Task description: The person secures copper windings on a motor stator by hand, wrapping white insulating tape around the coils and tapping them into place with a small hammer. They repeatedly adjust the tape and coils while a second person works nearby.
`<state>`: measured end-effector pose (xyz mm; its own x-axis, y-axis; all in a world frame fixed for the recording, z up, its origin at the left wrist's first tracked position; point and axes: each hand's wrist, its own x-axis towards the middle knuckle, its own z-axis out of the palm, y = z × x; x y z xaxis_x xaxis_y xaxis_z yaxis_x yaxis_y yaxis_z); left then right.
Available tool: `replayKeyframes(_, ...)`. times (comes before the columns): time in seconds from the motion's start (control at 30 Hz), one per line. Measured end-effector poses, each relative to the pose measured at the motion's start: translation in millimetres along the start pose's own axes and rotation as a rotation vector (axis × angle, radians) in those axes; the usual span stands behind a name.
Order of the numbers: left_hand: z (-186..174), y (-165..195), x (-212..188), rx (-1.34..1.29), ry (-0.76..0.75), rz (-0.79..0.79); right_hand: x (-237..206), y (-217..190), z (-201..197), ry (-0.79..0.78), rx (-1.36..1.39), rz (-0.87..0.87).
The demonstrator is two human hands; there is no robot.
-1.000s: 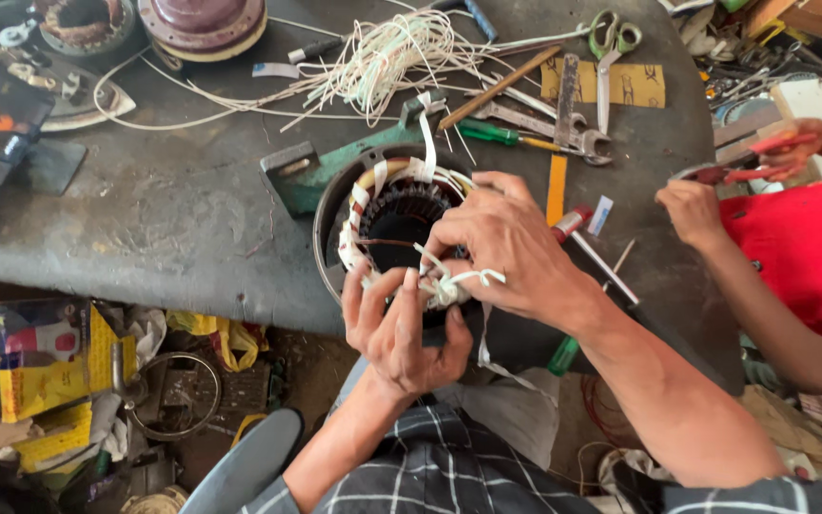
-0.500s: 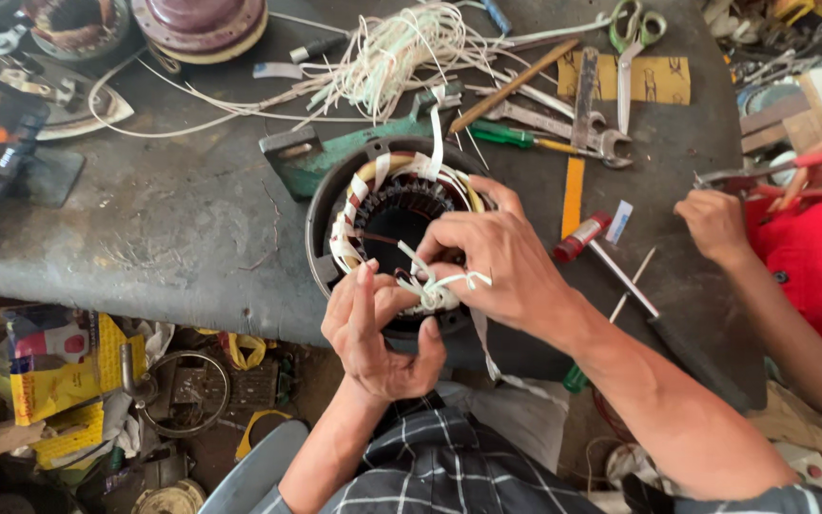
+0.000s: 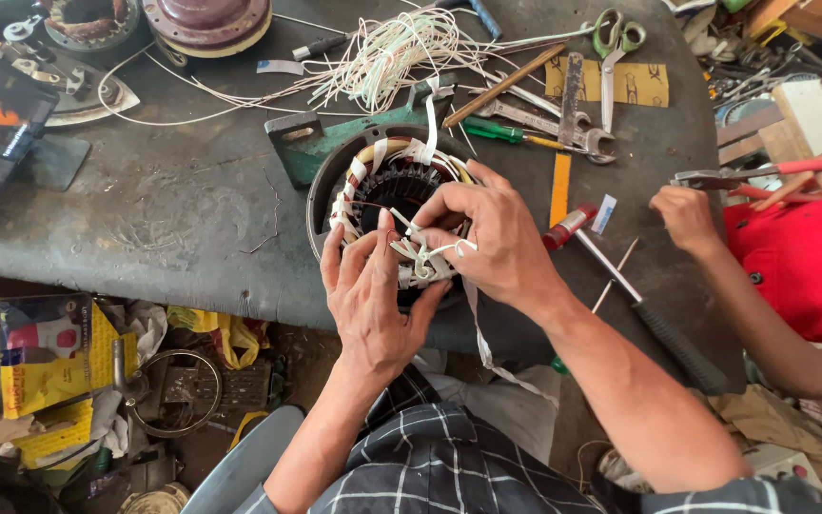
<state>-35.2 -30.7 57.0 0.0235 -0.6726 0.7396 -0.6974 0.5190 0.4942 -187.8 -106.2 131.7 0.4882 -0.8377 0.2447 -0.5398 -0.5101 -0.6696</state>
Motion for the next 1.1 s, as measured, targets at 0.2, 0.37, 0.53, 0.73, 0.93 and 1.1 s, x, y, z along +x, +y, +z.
replayKeyframes(0.2, 2, 0, 2, -0.015, -0.025, -0.055, 2, 8, 8, 0.033, -0.040, -0.058)
replayKeyframes(0.37, -1, 2, 0, -0.049, -0.062, -0.110, 2, 14, 6, -0.037, -0.097, -0.073)
replayKeyframes(0.53, -11, 10, -3, -0.094, -0.061, -0.074, -5, 9, 5, -0.022, -0.101, -0.043)
replayKeyframes(0.73, -7, 33, -2, -0.080, 0.002, -0.213, -22, 0, 1, 0.115, 0.038, 0.057)
replayKeyframes(0.93, 1, 42, 4, -0.035, 0.018, -0.332, -36, -10, 0, 0.199, 0.205, 0.071)
replayKeyframes(1.1, 1, 43, 6, -0.083, -0.014, -0.352, -49, -16, -13, 0.173, 0.250, 0.109)
